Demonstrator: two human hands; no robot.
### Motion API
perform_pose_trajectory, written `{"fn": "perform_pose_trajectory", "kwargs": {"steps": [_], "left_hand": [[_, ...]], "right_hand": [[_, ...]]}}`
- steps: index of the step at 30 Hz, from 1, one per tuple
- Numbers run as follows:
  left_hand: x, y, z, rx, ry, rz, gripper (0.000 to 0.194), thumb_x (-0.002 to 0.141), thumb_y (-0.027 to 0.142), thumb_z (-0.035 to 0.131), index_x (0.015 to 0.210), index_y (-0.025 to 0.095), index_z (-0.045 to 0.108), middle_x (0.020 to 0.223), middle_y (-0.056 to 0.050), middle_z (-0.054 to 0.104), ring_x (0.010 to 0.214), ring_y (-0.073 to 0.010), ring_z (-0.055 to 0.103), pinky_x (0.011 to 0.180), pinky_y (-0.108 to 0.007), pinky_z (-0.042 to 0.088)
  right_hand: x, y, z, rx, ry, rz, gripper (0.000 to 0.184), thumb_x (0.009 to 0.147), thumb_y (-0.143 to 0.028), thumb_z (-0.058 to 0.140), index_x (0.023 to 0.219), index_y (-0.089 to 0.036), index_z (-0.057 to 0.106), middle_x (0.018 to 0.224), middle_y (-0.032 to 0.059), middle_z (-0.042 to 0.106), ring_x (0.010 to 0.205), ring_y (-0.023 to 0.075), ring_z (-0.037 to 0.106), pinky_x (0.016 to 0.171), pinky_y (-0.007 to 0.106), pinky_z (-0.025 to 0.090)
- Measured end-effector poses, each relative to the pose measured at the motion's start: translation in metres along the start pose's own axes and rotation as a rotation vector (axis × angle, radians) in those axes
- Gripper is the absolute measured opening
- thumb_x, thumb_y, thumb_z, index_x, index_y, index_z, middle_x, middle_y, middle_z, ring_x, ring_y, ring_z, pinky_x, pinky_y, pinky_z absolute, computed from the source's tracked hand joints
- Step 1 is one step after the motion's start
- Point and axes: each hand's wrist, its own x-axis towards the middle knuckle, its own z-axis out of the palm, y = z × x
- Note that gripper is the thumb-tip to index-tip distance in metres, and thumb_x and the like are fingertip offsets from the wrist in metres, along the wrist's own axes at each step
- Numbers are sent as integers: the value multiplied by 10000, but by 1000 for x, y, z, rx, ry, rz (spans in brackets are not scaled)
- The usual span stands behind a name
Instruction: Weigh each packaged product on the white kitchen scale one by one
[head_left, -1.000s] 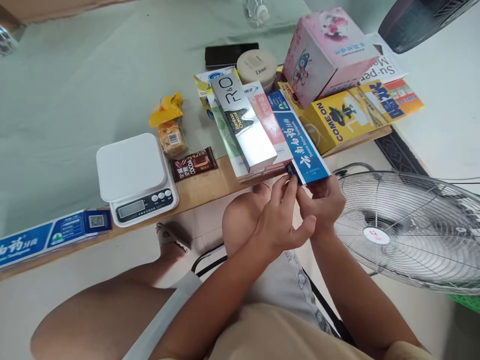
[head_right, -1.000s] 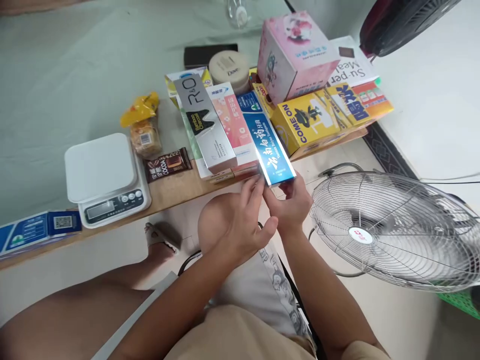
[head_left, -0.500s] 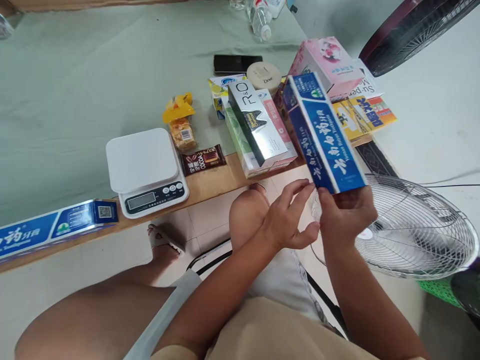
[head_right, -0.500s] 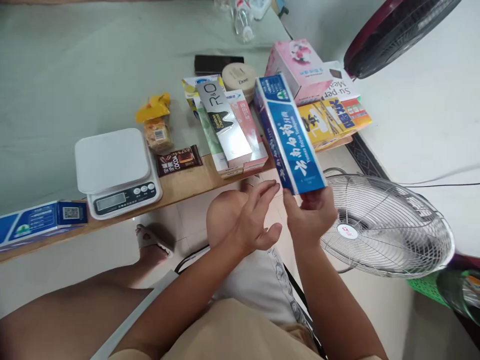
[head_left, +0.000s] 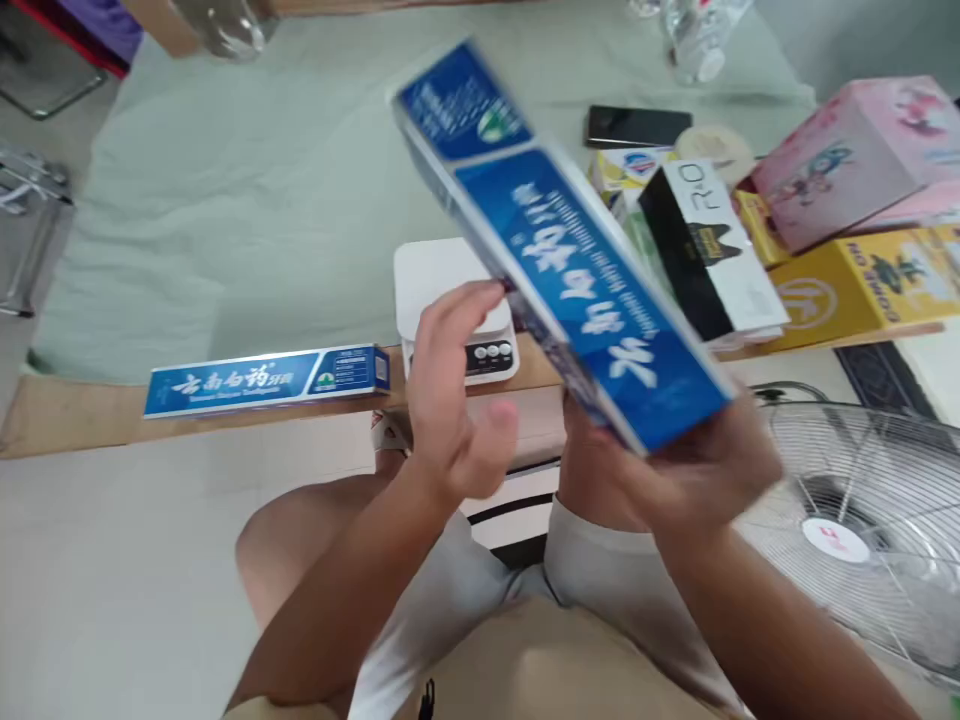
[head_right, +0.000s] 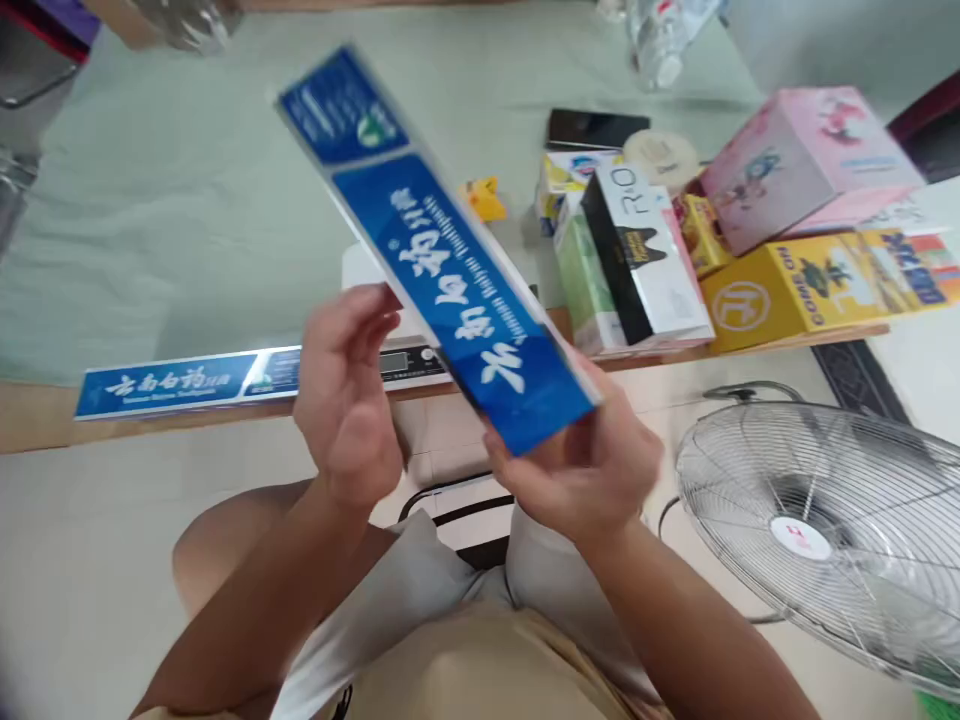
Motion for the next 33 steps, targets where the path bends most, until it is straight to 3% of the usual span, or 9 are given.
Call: {"fn": "perform_pose_trajectory", "kwargs": {"steps": [2, 4, 8, 11, 16, 20, 26, 30, 33], "left_hand": [[3, -18, -22, -48, 42, -16, 535, 1029, 595, 403, 1408, 262, 582, 1418, -97, 621, 1358, -294, 583, 1160, -478, 510], [3, -30, -38, -59, -1, -53, 513, 1048, 551, 419, 1412, 240, 604, 1454, -99, 629, 1380, -286, 590, 1188, -462, 497], [0, -38, -62, 10, -86, -187, 566, 1057, 590, 396, 1422, 206, 595, 1510, -132, 625, 1438, -296, 577, 1211, -471, 493], [-1, -41, -78, 43, -21, -207, 523, 1052, 584, 413, 1342, 220, 650, 1439, -122, 674, 1374, -283, 625, 1156, -453, 538], [-6, -45, -85, 66, 52, -306, 514, 1030, 617, 408, 1240, 237, 683, 1207, -100, 746, 988, -229, 729, 826, -389, 623], [-8, -41, -71, 150, 9, -216, 461, 1026, 546, 455, 1255, 195, 648, 1275, -124, 729, 1145, -253, 703, 959, -414, 614], [-4, -36, -60, 162, -2, -124, 412, 1032, 485, 484, 1289, 195, 624, 1342, -148, 698, 1268, -280, 664, 1080, -464, 570], [-1, -38, -74, 160, 33, -105, 412, 1035, 523, 507, 1319, 248, 622, 1344, -108, 683, 1294, -275, 646, 1085, -443, 547], [-1, -44, -101, 184, 130, -130, 416, 1020, 584, 536, 1287, 288, 656, 1316, -65, 694, 1271, -259, 649, 1069, -422, 535]], "right_hand": [[-2, -4, 36, 69, -117, 45, 559, 724, -412, 865, 1226, -243, 690, 1021, 50, 777, 835, 245, 769, 718, 410, 692], [-4, -1, 63, 103, -168, 126, 568, 731, -399, 854, 1243, -236, 671, 1055, 53, 779, 864, 237, 773, 742, 396, 691], [-5, 10, 89, 30, -231, 201, 460, 738, -414, 845, 1133, -233, 695, 936, 44, 759, 786, 224, 742, 682, 393, 657], [-4, 18, 94, -68, -275, 174, 471, 744, -448, 842, 1139, -242, 692, 917, 44, 742, 757, 222, 711, 669, 404, 635], [0, 35, 94, -116, -299, -10, 641, 733, -502, 820, 1289, -243, 634, 1207, 112, 675, 1152, 334, 675, 1004, 569, 590], [-2, 43, 92, -66, -320, -23, 916, 756, -632, 763, 1536, -300, 416, 1383, 135, 535, 1300, 366, 581, 1075, 613, 527], [1, 42, 93, -44, -313, -118, 805, 826, -583, 727, 1511, -315, 401, 1425, 131, 521, 1377, 383, 546, 1147, 670, 468], [23, 20, 93, -131, -354, -248, 746, 836, -467, 762, 1493, -338, 432, 1485, 126, 512, 1416, 377, 532, 1118, 629, 513], [42, 4, 96, -220, -496, -213, 687, 811, -463, 775, 1438, -314, 539, 1521, 125, 538, 1421, 388, 535, 1083, 603, 541]]}}
